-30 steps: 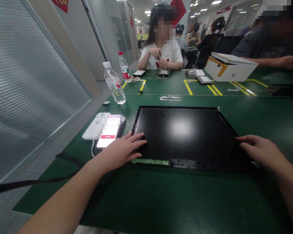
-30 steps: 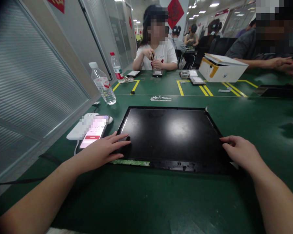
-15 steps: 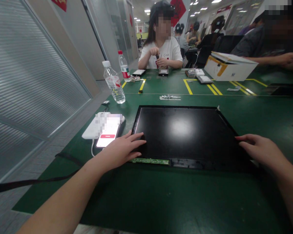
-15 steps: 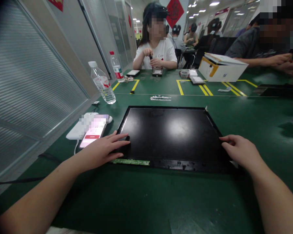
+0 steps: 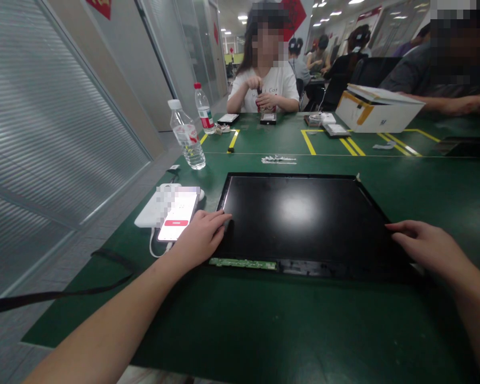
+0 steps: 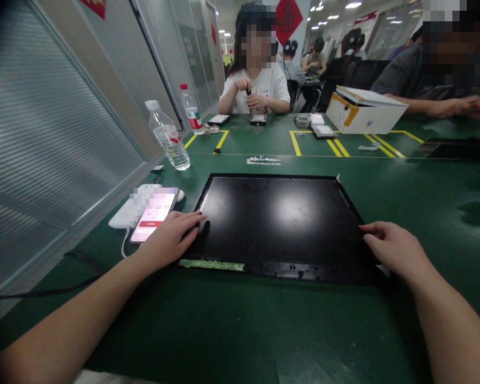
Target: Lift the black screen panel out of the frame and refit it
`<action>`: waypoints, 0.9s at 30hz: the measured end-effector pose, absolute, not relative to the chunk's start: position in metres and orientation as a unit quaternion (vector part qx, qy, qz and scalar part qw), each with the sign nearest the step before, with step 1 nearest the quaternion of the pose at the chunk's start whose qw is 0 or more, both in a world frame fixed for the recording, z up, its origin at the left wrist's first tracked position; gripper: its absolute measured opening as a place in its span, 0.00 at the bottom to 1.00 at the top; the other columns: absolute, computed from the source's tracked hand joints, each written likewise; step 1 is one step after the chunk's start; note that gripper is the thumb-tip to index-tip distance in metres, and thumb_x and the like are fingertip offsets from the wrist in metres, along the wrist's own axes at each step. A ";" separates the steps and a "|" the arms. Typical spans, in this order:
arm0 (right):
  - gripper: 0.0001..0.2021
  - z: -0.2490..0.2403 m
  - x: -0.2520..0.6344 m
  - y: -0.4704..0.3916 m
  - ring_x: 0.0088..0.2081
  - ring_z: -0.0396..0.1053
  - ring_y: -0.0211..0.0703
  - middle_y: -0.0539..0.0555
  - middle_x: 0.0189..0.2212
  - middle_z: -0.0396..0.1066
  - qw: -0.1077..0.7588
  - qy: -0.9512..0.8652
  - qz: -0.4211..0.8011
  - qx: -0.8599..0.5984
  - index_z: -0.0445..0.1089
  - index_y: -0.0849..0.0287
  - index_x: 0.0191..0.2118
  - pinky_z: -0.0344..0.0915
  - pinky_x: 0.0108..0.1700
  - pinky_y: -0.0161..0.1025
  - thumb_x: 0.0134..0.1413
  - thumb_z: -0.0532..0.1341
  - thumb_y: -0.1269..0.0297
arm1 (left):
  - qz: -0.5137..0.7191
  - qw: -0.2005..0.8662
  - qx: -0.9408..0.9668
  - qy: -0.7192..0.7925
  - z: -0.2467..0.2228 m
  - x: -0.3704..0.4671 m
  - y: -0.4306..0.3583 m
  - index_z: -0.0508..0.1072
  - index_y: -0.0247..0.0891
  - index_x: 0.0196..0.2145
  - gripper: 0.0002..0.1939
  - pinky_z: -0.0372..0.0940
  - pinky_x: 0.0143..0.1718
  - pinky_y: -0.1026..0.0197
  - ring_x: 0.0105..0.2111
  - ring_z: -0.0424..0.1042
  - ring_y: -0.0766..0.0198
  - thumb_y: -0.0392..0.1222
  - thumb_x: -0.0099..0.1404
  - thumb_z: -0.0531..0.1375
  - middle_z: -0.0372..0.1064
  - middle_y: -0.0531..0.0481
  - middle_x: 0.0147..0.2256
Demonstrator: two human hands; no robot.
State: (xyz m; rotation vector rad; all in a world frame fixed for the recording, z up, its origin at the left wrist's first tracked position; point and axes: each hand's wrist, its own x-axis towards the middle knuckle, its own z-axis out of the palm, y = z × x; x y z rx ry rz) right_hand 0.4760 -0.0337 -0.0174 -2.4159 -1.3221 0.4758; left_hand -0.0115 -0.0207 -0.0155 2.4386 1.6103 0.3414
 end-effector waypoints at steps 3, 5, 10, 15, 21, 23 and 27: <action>0.14 -0.018 0.476 -0.034 0.29 0.73 0.53 0.54 0.26 0.75 0.175 -0.470 0.160 -0.850 0.77 0.53 0.34 0.67 0.35 0.47 0.40 0.58 0.60 | 0.127 0.098 0.822 0.547 -0.018 -0.013 -0.018 0.77 0.38 0.63 0.26 0.70 0.55 0.38 0.55 0.73 0.41 0.37 0.72 0.51 0.75 0.39 0.63; 0.14 -0.018 0.476 -0.033 0.28 0.72 0.52 0.54 0.25 0.75 0.176 -0.470 0.158 -0.850 0.77 0.53 0.34 0.67 0.34 0.47 0.40 0.58 0.60 | 0.133 0.098 0.817 0.553 -0.019 -0.014 -0.017 0.78 0.38 0.62 0.28 0.71 0.53 0.39 0.54 0.73 0.42 0.31 0.69 0.51 0.76 0.40 0.61; 0.13 -0.017 0.474 -0.033 0.27 0.72 0.52 0.53 0.23 0.73 0.173 -0.478 0.151 -0.848 0.77 0.54 0.33 0.66 0.33 0.46 0.41 0.58 0.60 | 0.132 0.101 0.811 0.560 -0.017 -0.013 -0.017 0.80 0.39 0.59 0.30 0.72 0.51 0.41 0.53 0.73 0.44 0.25 0.66 0.50 0.77 0.42 0.61; 0.12 -0.011 0.469 -0.034 0.25 0.71 0.51 0.52 0.21 0.72 0.174 -0.458 0.166 -0.856 0.77 0.54 0.32 0.66 0.33 0.46 0.40 0.58 0.61 | 0.127 0.100 0.810 0.564 -0.015 -0.011 -0.018 0.81 0.42 0.56 0.30 0.72 0.51 0.43 0.52 0.74 0.46 0.23 0.65 0.50 0.77 0.45 0.60; 0.11 -0.012 0.469 -0.034 0.25 0.70 0.49 0.51 0.22 0.73 0.213 -0.424 0.199 -0.858 0.76 0.54 0.31 0.65 0.31 0.44 0.38 0.59 0.62 | 0.125 0.114 0.807 0.565 -0.014 -0.011 -0.017 0.82 0.41 0.52 0.29 0.71 0.50 0.42 0.53 0.74 0.45 0.22 0.65 0.50 0.76 0.43 0.61; 0.11 -0.014 0.471 -0.034 0.25 0.70 0.49 0.52 0.23 0.74 0.221 -0.419 0.205 -0.856 0.76 0.54 0.32 0.65 0.31 0.44 0.39 0.59 0.63 | 0.125 0.115 0.808 0.565 -0.015 -0.011 -0.017 0.83 0.41 0.50 0.28 0.71 0.50 0.41 0.54 0.73 0.44 0.22 0.65 0.50 0.76 0.43 0.62; 0.10 -0.012 0.469 -0.032 0.26 0.71 0.49 0.52 0.24 0.74 0.214 -0.418 0.209 -0.858 0.76 0.54 0.32 0.64 0.33 0.45 0.40 0.60 0.64 | 0.125 0.116 0.808 0.564 -0.015 -0.011 -0.017 0.83 0.40 0.47 0.27 0.71 0.51 0.41 0.53 0.73 0.45 0.22 0.63 0.50 0.76 0.44 0.62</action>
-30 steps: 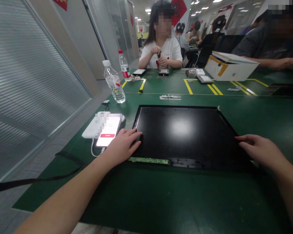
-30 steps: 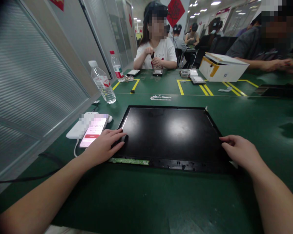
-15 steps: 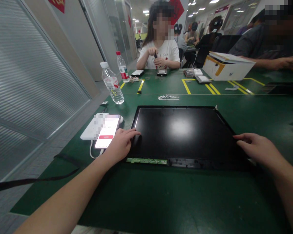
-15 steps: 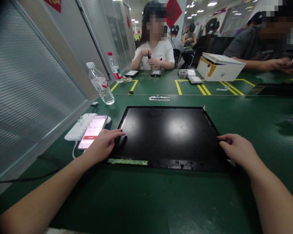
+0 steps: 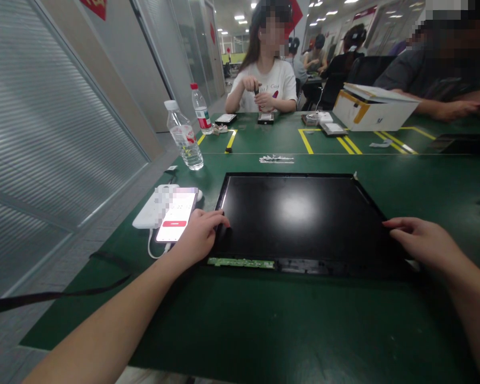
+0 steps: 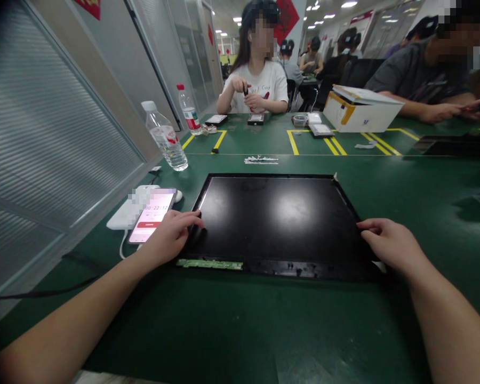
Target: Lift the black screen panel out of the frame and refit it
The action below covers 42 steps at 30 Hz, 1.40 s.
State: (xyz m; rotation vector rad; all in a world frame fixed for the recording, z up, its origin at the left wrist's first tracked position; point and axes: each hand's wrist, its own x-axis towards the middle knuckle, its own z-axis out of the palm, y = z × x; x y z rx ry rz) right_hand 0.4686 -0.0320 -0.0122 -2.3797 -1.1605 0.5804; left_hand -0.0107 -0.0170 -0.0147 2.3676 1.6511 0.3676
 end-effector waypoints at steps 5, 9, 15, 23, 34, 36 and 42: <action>0.07 -0.002 0.458 -0.033 0.27 0.70 0.49 0.51 0.23 0.72 0.202 -0.408 0.199 -0.868 0.74 0.53 0.29 0.64 0.34 0.44 0.41 0.60 0.66 | 0.127 0.110 0.813 0.558 -0.016 -0.012 -0.016 0.82 0.40 0.47 0.27 0.71 0.50 0.42 0.51 0.74 0.46 0.22 0.64 0.50 0.77 0.45 0.60; 0.05 -0.002 0.457 -0.034 0.28 0.71 0.50 0.51 0.23 0.73 0.201 -0.421 0.184 -0.865 0.73 0.52 0.28 0.64 0.35 0.45 0.41 0.60 0.65 | 0.122 0.098 0.825 0.543 -0.018 -0.016 -0.014 0.81 0.38 0.52 0.23 0.71 0.52 0.40 0.52 0.74 0.44 0.28 0.68 0.52 0.76 0.41 0.61; 0.08 -0.002 0.458 -0.034 0.28 0.71 0.52 0.52 0.23 0.72 0.182 -0.423 0.181 -0.869 0.73 0.52 0.29 0.64 0.35 0.46 0.40 0.59 0.63 | 0.086 0.080 0.856 0.504 -0.013 -0.021 -0.016 0.80 0.39 0.58 0.19 0.71 0.56 0.38 0.55 0.74 0.42 0.43 0.75 0.58 0.73 0.37 0.64; 0.11 -0.008 0.467 -0.034 0.29 0.72 0.53 0.53 0.25 0.74 0.174 -0.437 0.172 -0.866 0.75 0.53 0.32 0.66 0.35 0.47 0.39 0.59 0.60 | 0.038 0.094 0.888 0.449 0.000 -0.029 -0.020 0.75 0.42 0.64 0.30 0.69 0.62 0.35 0.65 0.70 0.37 0.55 0.69 0.68 0.65 0.35 0.70; 0.10 -0.012 0.468 -0.034 0.26 0.72 0.52 0.51 0.22 0.73 0.195 -0.451 0.165 -0.855 0.74 0.51 0.29 0.66 0.33 0.47 0.37 0.59 0.60 | 0.004 0.118 0.889 0.442 0.003 -0.026 -0.022 0.77 0.44 0.61 0.23 0.68 0.64 0.34 0.70 0.63 0.34 0.51 0.71 0.66 0.64 0.39 0.71; 0.10 -0.011 0.468 -0.034 0.28 0.73 0.53 0.52 0.23 0.74 0.185 -0.444 0.171 -0.860 0.74 0.52 0.30 0.66 0.34 0.48 0.38 0.59 0.60 | 0.004 0.119 0.891 0.438 0.002 -0.026 -0.023 0.78 0.45 0.61 0.22 0.67 0.65 0.34 0.71 0.61 0.34 0.51 0.72 0.66 0.64 0.40 0.71; 0.10 -0.009 0.465 -0.033 0.30 0.72 0.53 0.53 0.24 0.74 0.180 -0.443 0.173 -0.861 0.74 0.53 0.31 0.66 0.36 0.47 0.39 0.59 0.61 | -0.003 0.112 0.897 0.428 -0.001 -0.026 -0.025 0.77 0.46 0.62 0.21 0.67 0.65 0.34 0.71 0.60 0.33 0.48 0.73 0.64 0.62 0.42 0.72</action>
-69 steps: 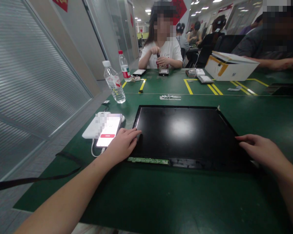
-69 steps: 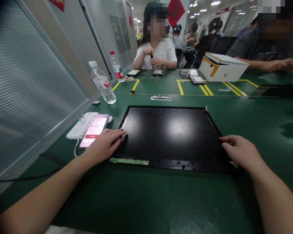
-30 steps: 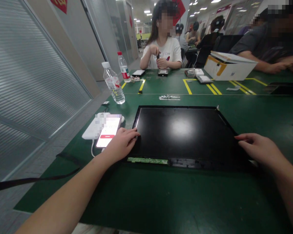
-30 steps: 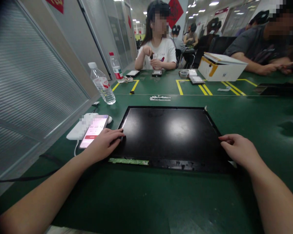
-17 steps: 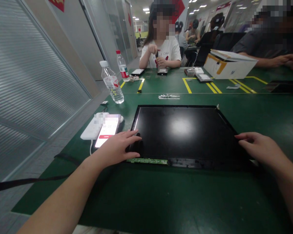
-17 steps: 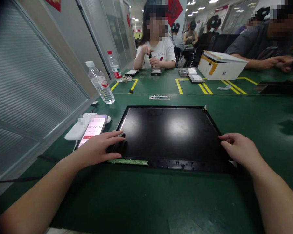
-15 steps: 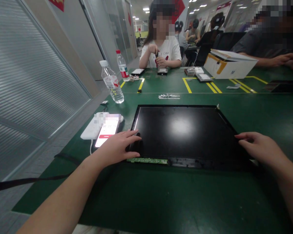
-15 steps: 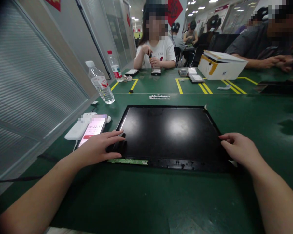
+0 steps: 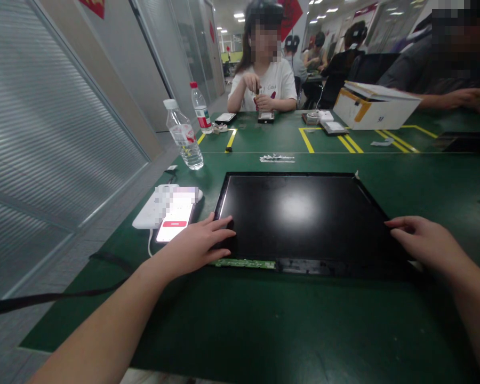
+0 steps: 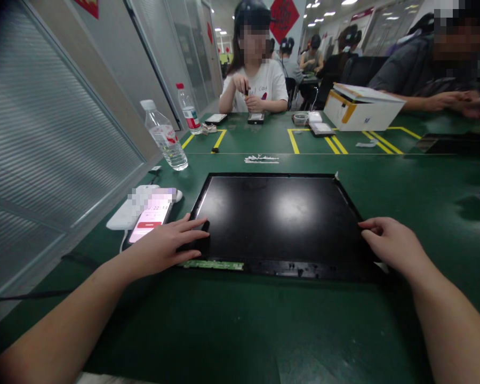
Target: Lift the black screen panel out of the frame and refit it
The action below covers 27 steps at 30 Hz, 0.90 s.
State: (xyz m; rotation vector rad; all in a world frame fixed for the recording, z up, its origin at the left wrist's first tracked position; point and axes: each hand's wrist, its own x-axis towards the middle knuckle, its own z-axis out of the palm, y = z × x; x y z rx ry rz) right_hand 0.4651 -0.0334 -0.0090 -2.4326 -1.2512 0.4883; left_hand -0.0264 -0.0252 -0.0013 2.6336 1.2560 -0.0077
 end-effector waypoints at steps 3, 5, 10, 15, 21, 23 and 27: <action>0.10 -0.010 0.465 -0.033 0.28 0.72 0.52 0.52 0.23 0.73 0.183 -0.438 0.176 -0.862 0.74 0.53 0.31 0.66 0.35 0.47 0.40 0.59 0.61 | -0.007 0.111 0.899 0.423 -0.002 -0.026 -0.025 0.76 0.46 0.62 0.21 0.67 0.64 0.33 0.71 0.59 0.32 0.46 0.74 0.63 0.61 0.42 0.73; 0.10 -0.012 0.467 -0.033 0.26 0.71 0.52 0.51 0.22 0.73 0.188 -0.437 0.172 -0.862 0.74 0.52 0.30 0.66 0.34 0.47 0.39 0.59 0.61 | -0.009 0.112 0.899 0.422 -0.002 -0.025 -0.025 0.76 0.46 0.63 0.21 0.68 0.63 0.32 0.71 0.59 0.30 0.45 0.74 0.63 0.61 0.42 0.73; 0.09 -0.016 0.472 -0.033 0.27 0.72 0.52 0.52 0.23 0.73 0.185 -0.442 0.163 -0.862 0.75 0.53 0.30 0.66 0.33 0.47 0.40 0.59 0.61 | -0.021 0.106 0.900 0.423 -0.001 -0.023 -0.026 0.75 0.46 0.63 0.21 0.69 0.63 0.32 0.71 0.59 0.30 0.44 0.75 0.62 0.60 0.42 0.73; 0.08 -0.017 0.466 -0.030 0.28 0.72 0.52 0.54 0.23 0.73 0.171 -0.456 0.136 -0.863 0.74 0.53 0.29 0.66 0.34 0.46 0.42 0.58 0.63 | -0.015 0.100 0.900 0.423 -0.003 -0.023 -0.027 0.75 0.48 0.64 0.21 0.69 0.62 0.33 0.71 0.60 0.32 0.45 0.76 0.61 0.61 0.42 0.73; 0.07 -0.015 0.462 -0.030 0.29 0.72 0.53 0.54 0.23 0.72 0.160 -0.459 0.139 -0.863 0.73 0.54 0.29 0.66 0.36 0.48 0.44 0.58 0.63 | -0.010 0.101 0.896 0.433 -0.004 -0.022 -0.027 0.74 0.48 0.64 0.22 0.69 0.62 0.34 0.71 0.61 0.32 0.45 0.74 0.63 0.62 0.42 0.72; 0.08 -0.014 0.463 -0.031 0.29 0.72 0.53 0.54 0.23 0.72 0.162 -0.455 0.148 -0.863 0.73 0.54 0.30 0.66 0.35 0.47 0.44 0.58 0.63 | 0.000 0.105 0.892 0.439 -0.004 -0.024 -0.025 0.73 0.47 0.65 0.24 0.68 0.64 0.35 0.70 0.61 0.33 0.47 0.73 0.64 0.62 0.41 0.72; 0.10 -0.015 0.467 -0.033 0.29 0.72 0.52 0.53 0.24 0.73 0.176 -0.450 0.157 -0.861 0.74 0.53 0.31 0.67 0.34 0.46 0.41 0.58 0.62 | 0.018 0.126 0.889 0.440 -0.003 -0.033 -0.021 0.72 0.50 0.67 0.28 0.68 0.64 0.39 0.69 0.65 0.38 0.49 0.71 0.66 0.63 0.41 0.71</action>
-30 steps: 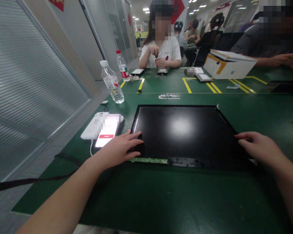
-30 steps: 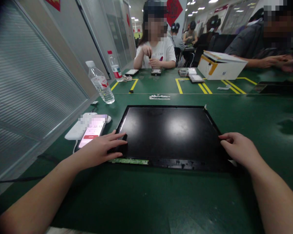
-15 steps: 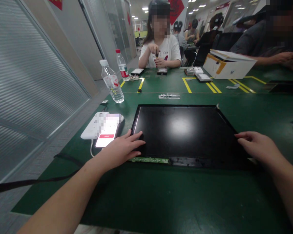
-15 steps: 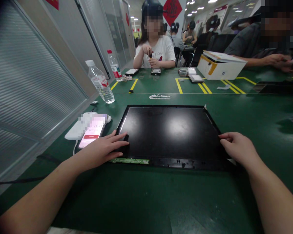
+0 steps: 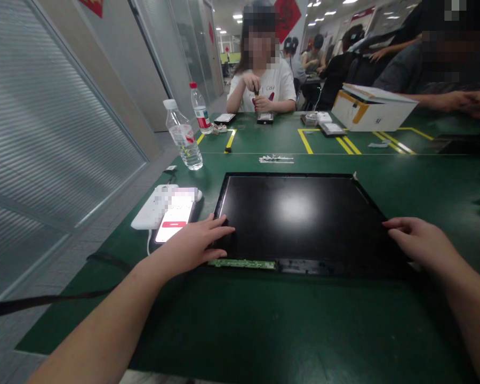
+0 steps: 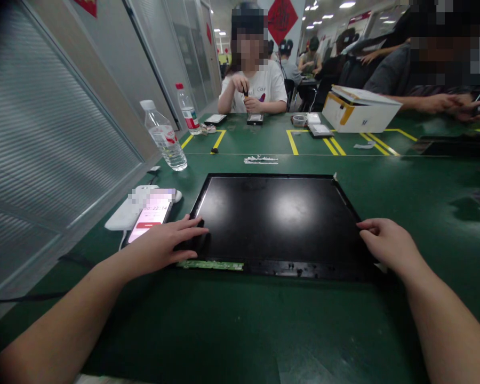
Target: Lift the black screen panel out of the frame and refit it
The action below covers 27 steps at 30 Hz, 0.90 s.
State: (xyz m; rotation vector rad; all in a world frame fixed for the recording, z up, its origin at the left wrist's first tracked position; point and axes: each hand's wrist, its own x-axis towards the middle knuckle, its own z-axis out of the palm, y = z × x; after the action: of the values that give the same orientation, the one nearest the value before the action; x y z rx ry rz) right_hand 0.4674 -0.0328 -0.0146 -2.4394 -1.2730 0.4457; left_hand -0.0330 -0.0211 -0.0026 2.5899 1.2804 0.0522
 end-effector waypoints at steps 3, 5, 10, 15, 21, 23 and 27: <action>0.10 -0.015 0.470 -0.033 0.29 0.72 0.52 0.54 0.25 0.74 0.182 -0.465 0.146 -0.854 0.74 0.53 0.31 0.67 0.35 0.46 0.40 0.58 0.61 | 0.019 0.157 0.882 0.444 -0.001 -0.041 -0.018 0.69 0.54 0.69 0.32 0.67 0.65 0.42 0.70 0.65 0.42 0.47 0.69 0.68 0.63 0.44 0.72; 0.11 -0.015 0.471 -0.032 0.29 0.72 0.52 0.54 0.26 0.74 0.180 -0.469 0.143 -0.853 0.75 0.53 0.31 0.67 0.36 0.47 0.39 0.58 0.60 | 0.023 0.171 0.880 0.443 -0.001 -0.045 -0.017 0.69 0.55 0.69 0.32 0.65 0.66 0.43 0.70 0.64 0.44 0.46 0.69 0.68 0.62 0.44 0.72; 0.11 -0.014 0.470 -0.032 0.31 0.73 0.53 0.54 0.26 0.75 0.178 -0.445 0.168 -0.861 0.75 0.53 0.31 0.66 0.36 0.47 0.40 0.58 0.60 | 0.036 0.170 0.890 0.422 -0.003 -0.046 -0.020 0.71 0.54 0.67 0.27 0.65 0.67 0.43 0.72 0.61 0.45 0.44 0.72 0.64 0.62 0.46 0.72; 0.11 -0.013 0.468 -0.033 0.30 0.72 0.53 0.54 0.25 0.74 0.184 -0.432 0.173 -0.866 0.75 0.54 0.31 0.66 0.37 0.47 0.41 0.58 0.62 | 0.013 0.159 0.900 0.407 -0.005 -0.043 -0.022 0.70 0.55 0.68 0.27 0.65 0.67 0.39 0.73 0.58 0.42 0.39 0.74 0.60 0.57 0.46 0.74; 0.10 -0.011 0.462 -0.033 0.31 0.72 0.52 0.54 0.26 0.74 0.179 -0.423 0.168 -0.872 0.75 0.54 0.33 0.65 0.37 0.47 0.44 0.58 0.64 | 0.000 0.150 0.902 0.404 -0.006 -0.042 -0.023 0.70 0.55 0.67 0.26 0.64 0.67 0.37 0.74 0.53 0.40 0.37 0.76 0.56 0.55 0.49 0.75; 0.10 -0.010 0.461 -0.034 0.30 0.72 0.52 0.54 0.26 0.73 0.178 -0.420 0.173 -0.873 0.75 0.55 0.33 0.65 0.36 0.47 0.45 0.58 0.63 | -0.005 0.147 0.902 0.406 -0.007 -0.041 -0.023 0.71 0.54 0.67 0.26 0.64 0.67 0.36 0.75 0.53 0.39 0.36 0.75 0.56 0.55 0.49 0.75; 0.10 -0.012 0.463 -0.034 0.29 0.71 0.52 0.54 0.25 0.73 0.182 -0.431 0.167 -0.868 0.75 0.54 0.32 0.66 0.36 0.48 0.43 0.58 0.63 | -0.008 0.145 0.903 0.405 -0.006 -0.037 -0.025 0.72 0.51 0.67 0.26 0.64 0.66 0.34 0.74 0.53 0.36 0.35 0.76 0.54 0.56 0.45 0.75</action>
State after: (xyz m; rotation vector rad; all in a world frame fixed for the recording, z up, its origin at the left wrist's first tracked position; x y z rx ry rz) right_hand 0.4634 -0.0336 -0.0121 -2.4494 -1.2166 0.4706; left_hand -0.0373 -0.0247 -0.0055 2.6008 1.1661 -0.0244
